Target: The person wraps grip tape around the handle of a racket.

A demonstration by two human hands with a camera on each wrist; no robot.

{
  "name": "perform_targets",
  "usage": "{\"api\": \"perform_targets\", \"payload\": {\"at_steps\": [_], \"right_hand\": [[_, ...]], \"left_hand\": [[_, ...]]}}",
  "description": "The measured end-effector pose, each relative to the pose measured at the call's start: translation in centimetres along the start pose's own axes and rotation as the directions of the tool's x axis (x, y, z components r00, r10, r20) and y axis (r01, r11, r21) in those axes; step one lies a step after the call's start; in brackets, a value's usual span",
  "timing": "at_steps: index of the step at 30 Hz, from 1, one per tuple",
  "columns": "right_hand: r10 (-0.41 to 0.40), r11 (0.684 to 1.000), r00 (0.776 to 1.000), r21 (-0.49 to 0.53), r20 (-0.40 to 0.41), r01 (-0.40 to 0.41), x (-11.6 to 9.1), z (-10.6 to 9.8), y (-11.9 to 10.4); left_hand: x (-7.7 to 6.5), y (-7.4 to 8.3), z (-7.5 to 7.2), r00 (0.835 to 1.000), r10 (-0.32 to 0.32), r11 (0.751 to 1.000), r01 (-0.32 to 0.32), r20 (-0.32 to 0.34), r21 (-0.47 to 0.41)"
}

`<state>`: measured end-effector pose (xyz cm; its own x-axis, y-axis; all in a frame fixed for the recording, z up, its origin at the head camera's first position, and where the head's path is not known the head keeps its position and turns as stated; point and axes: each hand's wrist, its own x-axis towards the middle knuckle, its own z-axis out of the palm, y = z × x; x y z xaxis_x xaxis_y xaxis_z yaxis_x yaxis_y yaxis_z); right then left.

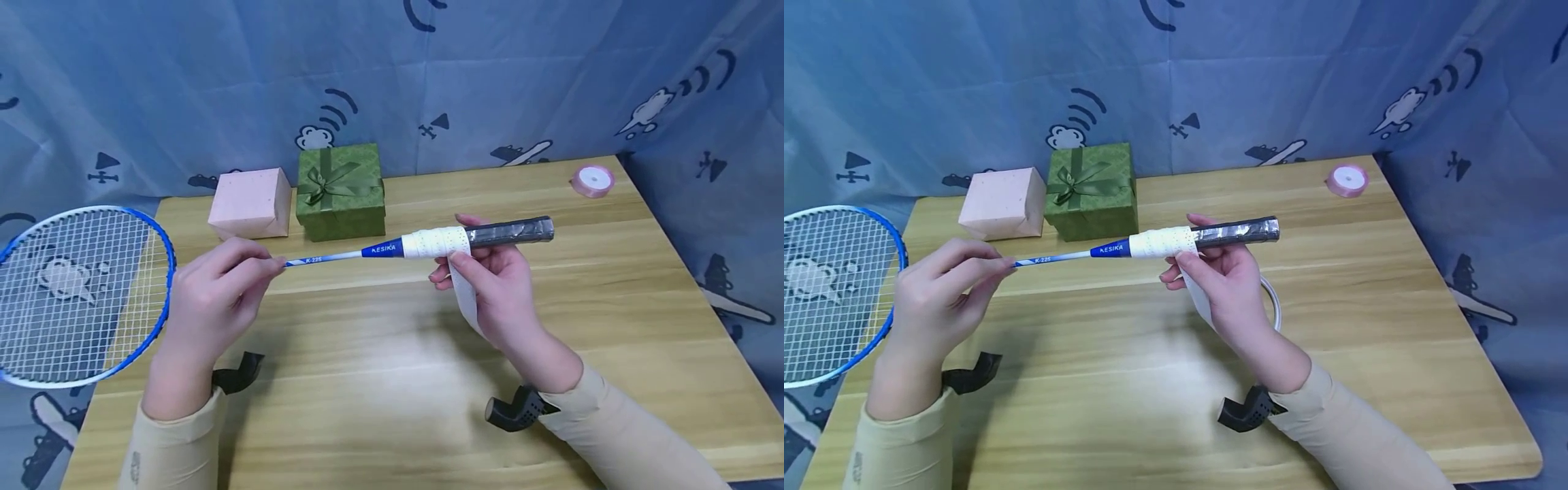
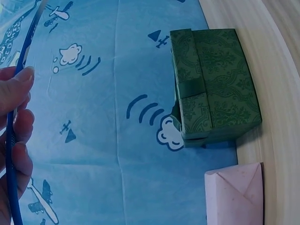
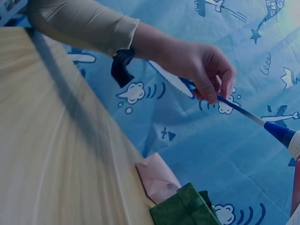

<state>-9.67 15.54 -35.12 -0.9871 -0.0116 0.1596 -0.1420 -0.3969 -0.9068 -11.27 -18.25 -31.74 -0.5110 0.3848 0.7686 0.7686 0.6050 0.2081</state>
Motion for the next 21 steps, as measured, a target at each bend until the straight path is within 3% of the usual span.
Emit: {"api": "perform_targets", "payload": {"at_steps": [11, 21], "right_hand": [[0.009, 1.0, 0.998, 0.015, -0.061, -0.008, 1.3, 0.4, -0.1], [-0.06, 0.993, 0.998, 0.105, 0.027, 0.057, 2.0, 0.9, 0.0]], "left_hand": [[0.9, -0.6, 0.5, 0.999, -0.027, 1.0, 0.027, -0.017, 0.005], [1.1, -0.9, 0.5, 0.998, -0.033, 0.999, 0.033, -0.046, 0.011]]}}
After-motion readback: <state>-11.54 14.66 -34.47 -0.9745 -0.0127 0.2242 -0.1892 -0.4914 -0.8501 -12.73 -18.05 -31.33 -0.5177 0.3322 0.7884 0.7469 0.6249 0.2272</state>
